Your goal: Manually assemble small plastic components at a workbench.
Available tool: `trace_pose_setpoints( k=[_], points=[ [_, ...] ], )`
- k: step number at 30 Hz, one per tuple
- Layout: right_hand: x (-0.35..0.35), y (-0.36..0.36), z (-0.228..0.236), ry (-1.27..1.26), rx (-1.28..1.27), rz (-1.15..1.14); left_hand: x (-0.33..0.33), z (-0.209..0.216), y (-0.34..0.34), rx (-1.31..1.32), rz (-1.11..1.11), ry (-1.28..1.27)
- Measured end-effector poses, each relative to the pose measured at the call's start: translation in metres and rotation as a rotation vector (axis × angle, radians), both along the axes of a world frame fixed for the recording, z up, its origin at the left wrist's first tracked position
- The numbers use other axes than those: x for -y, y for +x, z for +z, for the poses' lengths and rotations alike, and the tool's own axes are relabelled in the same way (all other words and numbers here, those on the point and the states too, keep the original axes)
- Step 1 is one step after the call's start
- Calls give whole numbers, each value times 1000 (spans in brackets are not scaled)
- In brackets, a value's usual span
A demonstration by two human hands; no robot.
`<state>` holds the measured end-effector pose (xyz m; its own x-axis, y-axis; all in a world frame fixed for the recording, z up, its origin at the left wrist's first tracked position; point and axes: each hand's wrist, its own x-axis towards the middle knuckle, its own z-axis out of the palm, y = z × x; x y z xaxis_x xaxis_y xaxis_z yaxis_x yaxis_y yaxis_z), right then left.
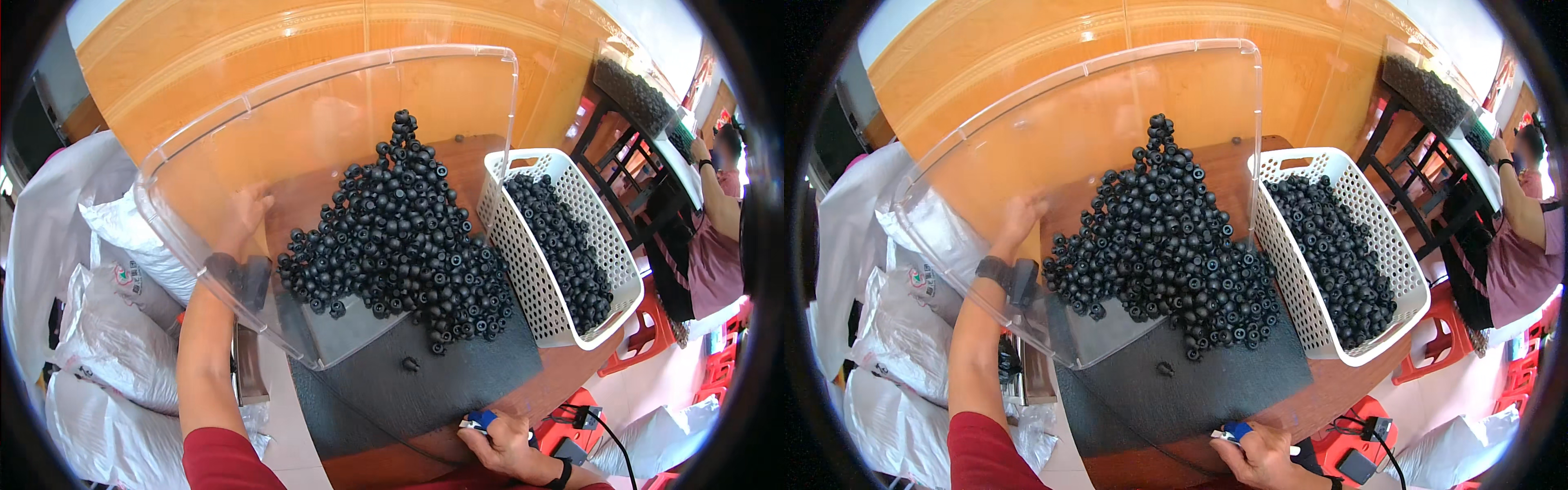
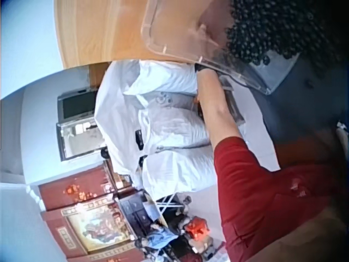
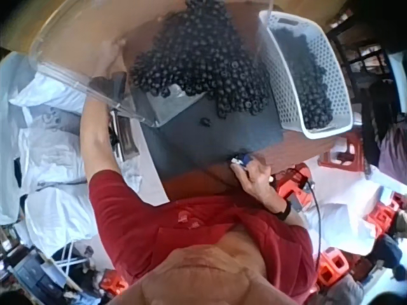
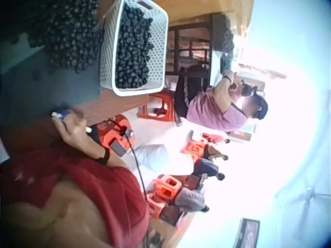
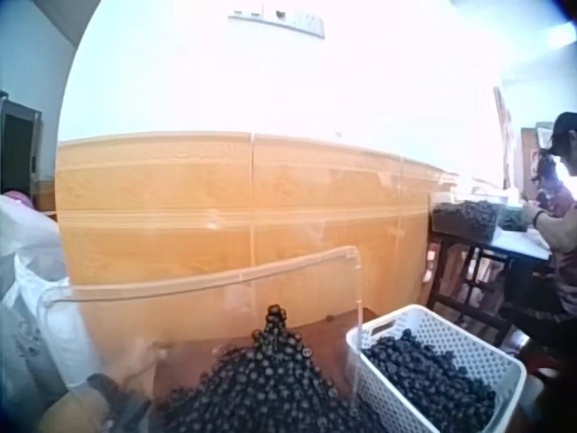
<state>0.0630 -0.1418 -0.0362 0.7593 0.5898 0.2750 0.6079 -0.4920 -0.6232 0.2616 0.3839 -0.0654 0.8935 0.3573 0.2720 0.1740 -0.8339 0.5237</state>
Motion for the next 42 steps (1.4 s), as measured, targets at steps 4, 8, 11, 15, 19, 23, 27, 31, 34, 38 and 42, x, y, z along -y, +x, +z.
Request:
trace_pose_setpoints(
  k=[4, 8, 11, 15, 19, 23, 27, 31, 34, 38, 42],
  points=[
    [0, -2, -3, -31, 9, -12, 10, -8, 4, 64, -88, -33],
    [-2, -3, 0, -28, 31, -29, 4, -23, 10, 133, -41, -63],
    [-5, -6, -3, 29, 30, -4, -42, -63, -13, 235, -20, -210],
    [-5, -4, -2, 45, 69, -18, -4, -35, -81, 279, 136, -280],
    [-4, -2, -7, 53, 67, -35, 30, -5, -189, -5, 358, -492],
    [-2, -2, -6, 120, 108, -24, 118, 56, -280, -132, 248, -683],
    [-5, -3, -5, 155, 145, 17, 216, 101, -287, -303, -25, -809],
    [-2, -5, -10, 179, 139, -40, 290, 129, -213, -380, -384, -893],
    [2, -8, -11, 183, 110, -54, 342, 145, -147, -328, -572, -1012],
    [0, -11, -12, 239, 107, -34, 384, 170, -77, -112, -579, -996],
    [8, -5, -12, 280, 74, -35, 378, 180, -69, -41, -490, -698]
  ],
)
